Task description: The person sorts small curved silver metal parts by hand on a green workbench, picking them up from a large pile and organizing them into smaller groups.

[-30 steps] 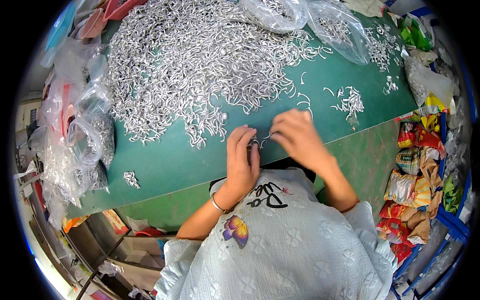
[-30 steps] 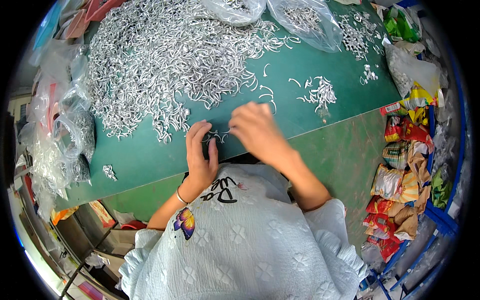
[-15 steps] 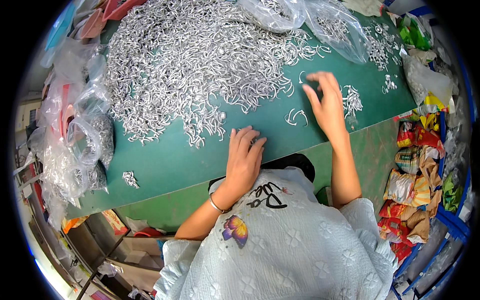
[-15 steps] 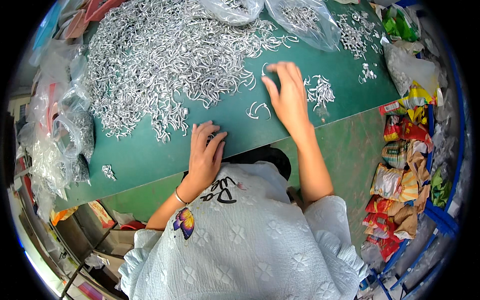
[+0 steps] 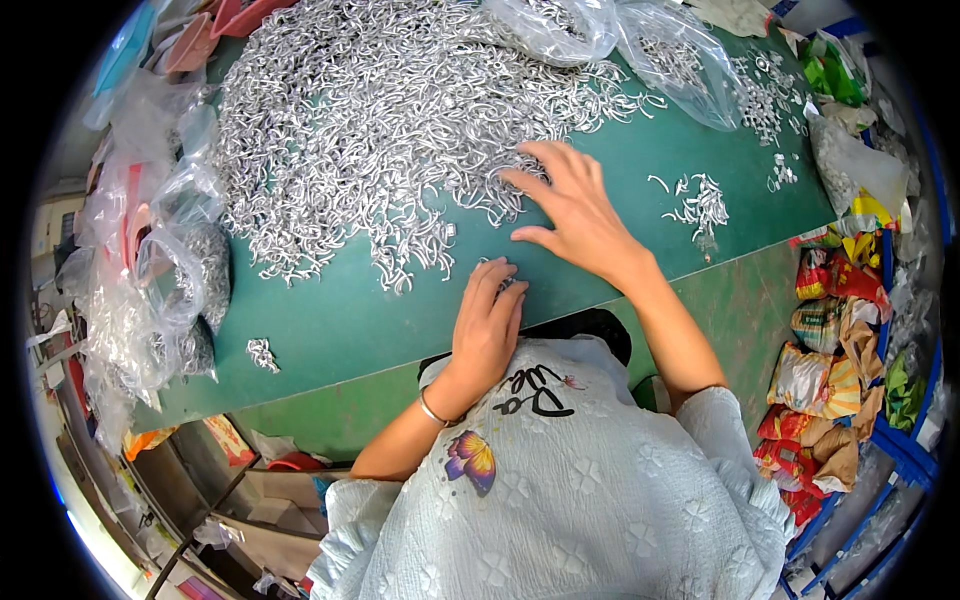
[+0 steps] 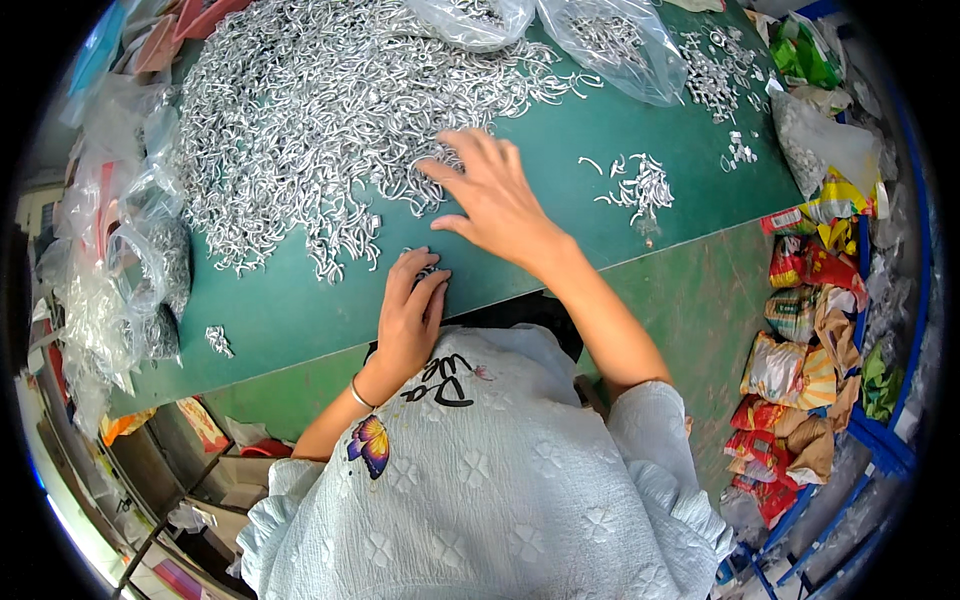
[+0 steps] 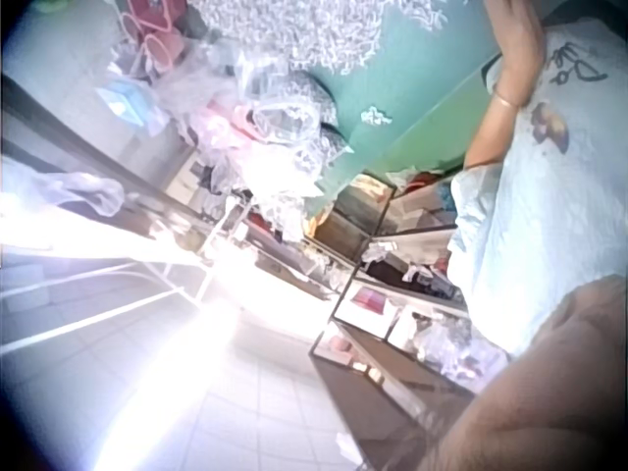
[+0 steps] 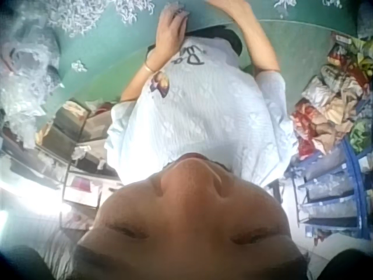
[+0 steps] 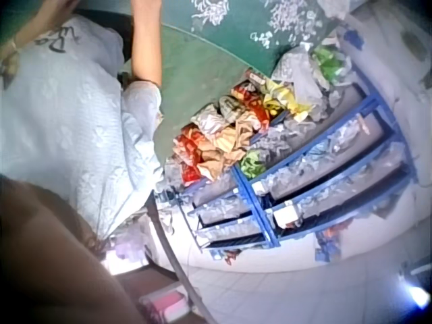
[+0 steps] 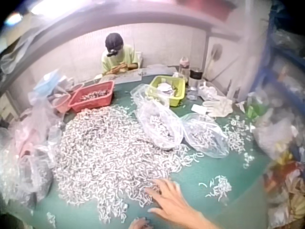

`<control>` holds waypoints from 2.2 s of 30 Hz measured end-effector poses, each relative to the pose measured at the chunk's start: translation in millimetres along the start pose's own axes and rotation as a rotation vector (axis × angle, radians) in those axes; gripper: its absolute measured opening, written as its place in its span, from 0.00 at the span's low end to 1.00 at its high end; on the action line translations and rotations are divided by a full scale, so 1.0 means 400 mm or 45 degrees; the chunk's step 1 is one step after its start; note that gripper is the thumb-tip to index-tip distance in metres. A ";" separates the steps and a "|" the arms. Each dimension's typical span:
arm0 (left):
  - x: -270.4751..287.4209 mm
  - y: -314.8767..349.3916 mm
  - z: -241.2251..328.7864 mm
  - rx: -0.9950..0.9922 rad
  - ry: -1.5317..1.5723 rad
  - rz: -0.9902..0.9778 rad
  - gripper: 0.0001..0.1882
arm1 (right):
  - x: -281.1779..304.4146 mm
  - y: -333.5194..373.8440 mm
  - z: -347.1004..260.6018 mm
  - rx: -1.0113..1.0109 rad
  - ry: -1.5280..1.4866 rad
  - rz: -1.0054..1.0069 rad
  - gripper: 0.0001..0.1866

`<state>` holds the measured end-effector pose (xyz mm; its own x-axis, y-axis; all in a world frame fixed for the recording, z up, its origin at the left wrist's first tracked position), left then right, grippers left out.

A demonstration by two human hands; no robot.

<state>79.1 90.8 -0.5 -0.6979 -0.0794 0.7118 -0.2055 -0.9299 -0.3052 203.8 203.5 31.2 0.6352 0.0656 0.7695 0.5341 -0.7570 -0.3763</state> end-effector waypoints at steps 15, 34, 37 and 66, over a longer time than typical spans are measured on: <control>0.004 0.003 -0.001 0.030 0.040 0.030 0.12 | 0.123 0.009 0.198 -0.514 -0.376 0.242 0.11; 0.004 0.002 -0.002 0.028 0.053 0.028 0.12 | 0.050 0.027 0.197 -0.788 -1.149 0.422 0.12; 0.003 0.004 -0.005 0.026 0.053 0.029 0.12 | 0.070 0.013 0.220 -0.908 -1.652 0.554 0.12; 0.001 0.006 -0.007 0.037 0.061 0.019 0.12 | 0.100 0.073 0.065 -0.335 -0.171 -0.333 0.05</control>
<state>76.3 89.5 -2.8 -0.7328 -0.0764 0.6761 -0.1753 -0.9389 -0.2961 259.4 200.9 37.6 0.5735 0.3497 0.7408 0.5375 -0.8431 -0.0181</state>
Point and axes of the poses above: each hand's wrist, its own y-axis away from the middle knuckle, its own x-axis out of the back of the hand, z = x × y, the point moved 5 cm from there along -y, towards the middle knuckle, and after that the axes turned 6 degrees about -y, right-handed, at the moved point
